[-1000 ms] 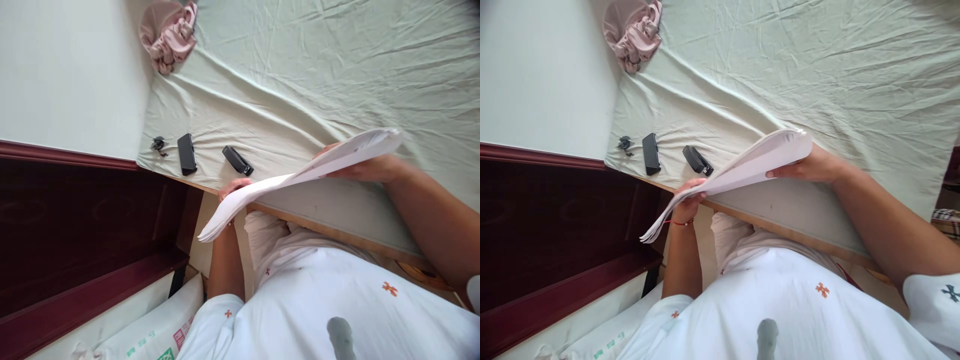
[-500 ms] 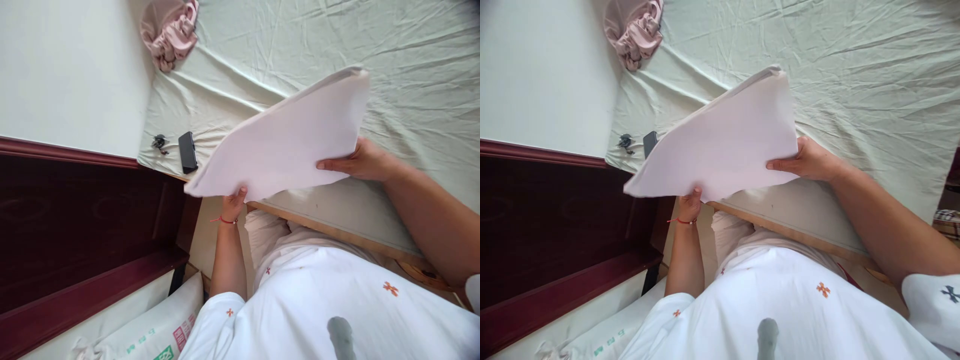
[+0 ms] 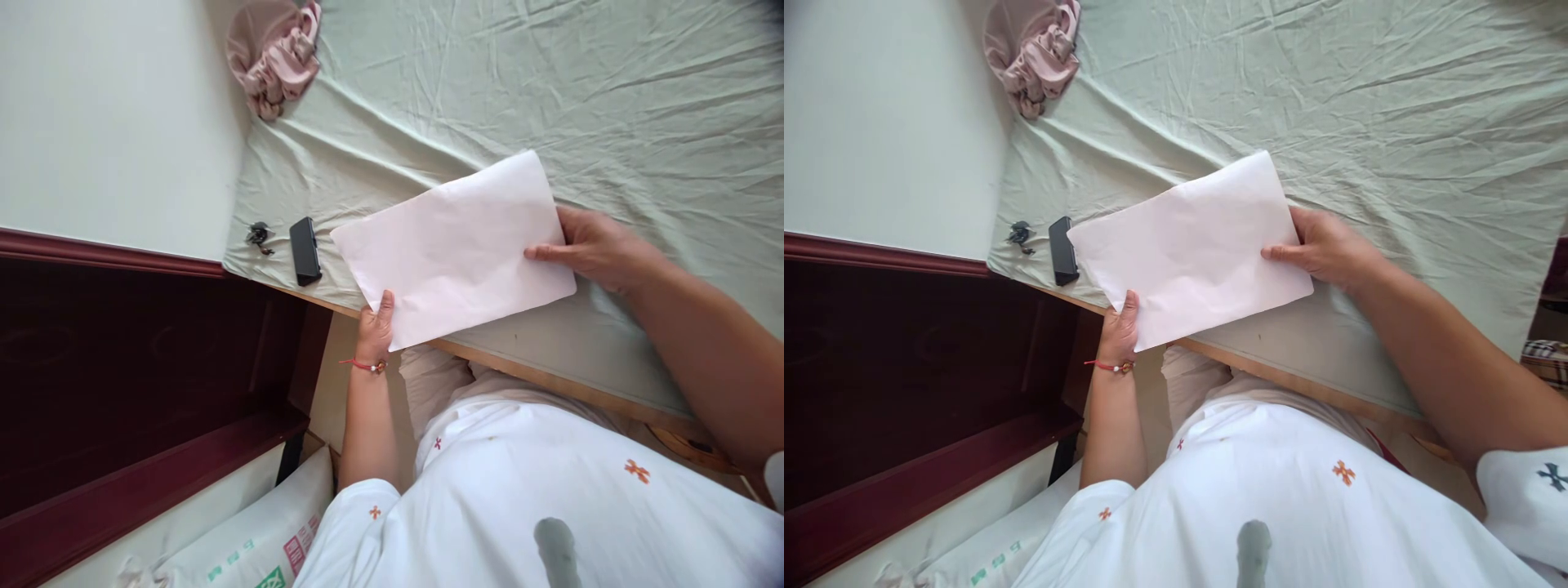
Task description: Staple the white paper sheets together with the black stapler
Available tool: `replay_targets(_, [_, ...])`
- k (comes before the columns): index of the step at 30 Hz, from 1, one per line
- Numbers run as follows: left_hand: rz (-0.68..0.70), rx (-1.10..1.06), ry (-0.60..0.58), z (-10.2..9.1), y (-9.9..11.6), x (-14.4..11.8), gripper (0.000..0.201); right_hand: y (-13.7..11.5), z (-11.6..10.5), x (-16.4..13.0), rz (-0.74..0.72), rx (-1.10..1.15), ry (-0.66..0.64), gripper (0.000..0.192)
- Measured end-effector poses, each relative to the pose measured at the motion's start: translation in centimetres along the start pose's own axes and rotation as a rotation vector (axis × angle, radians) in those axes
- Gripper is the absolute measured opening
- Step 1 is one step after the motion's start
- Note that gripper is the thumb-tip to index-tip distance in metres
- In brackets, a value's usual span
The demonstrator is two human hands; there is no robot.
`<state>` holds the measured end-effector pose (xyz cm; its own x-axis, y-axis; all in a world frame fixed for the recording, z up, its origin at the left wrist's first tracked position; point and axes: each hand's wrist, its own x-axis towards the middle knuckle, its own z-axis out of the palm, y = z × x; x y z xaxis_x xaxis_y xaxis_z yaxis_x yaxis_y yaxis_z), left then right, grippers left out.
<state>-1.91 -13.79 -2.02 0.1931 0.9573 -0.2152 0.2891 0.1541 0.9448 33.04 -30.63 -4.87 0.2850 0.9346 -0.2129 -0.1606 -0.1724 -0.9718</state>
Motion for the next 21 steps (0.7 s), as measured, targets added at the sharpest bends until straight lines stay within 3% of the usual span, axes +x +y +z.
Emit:
replay_targets(2, [0.024,0.031,-0.041,-0.3,0.4,-0.3,0.065,-0.3,-0.4,0.1,0.001,-0.053,0.132,0.068])
replay_targets(5, [0.043,0.066,-0.142,-0.9,1.1,-0.6,0.057,-1.4,-0.9,0.0,-0.042,-0.314,0.364,0.088])
replay_targets(7, [0.013,0.09,-0.217,-1.2,1.5,-0.8,0.052,-2.4,-0.8,-0.3,-0.092,-0.525,0.436,0.087])
replay_targets(9, [-0.035,0.115,-0.292,-1.3,2.0,-0.9,0.048,-3.5,-0.4,-0.7,-0.142,-0.651,0.396,0.069])
replay_targets(13, [-0.066,0.2,-0.476,-0.9,3.2,-1.0,0.052,-5.2,0.7,-1.5,-0.24,-0.73,0.172,0.04])
replay_targets(17, [-0.114,0.34,-0.631,-0.5,4.2,-1.2,0.059,-6.3,1.4,-2.0,-0.3,-0.722,-0.019,0.041])
replay_targets(21, [-0.089,0.326,-0.677,-0.2,4.0,-1.0,0.052,-6.8,1.4,-2.1,-0.22,-0.671,-0.021,0.052])
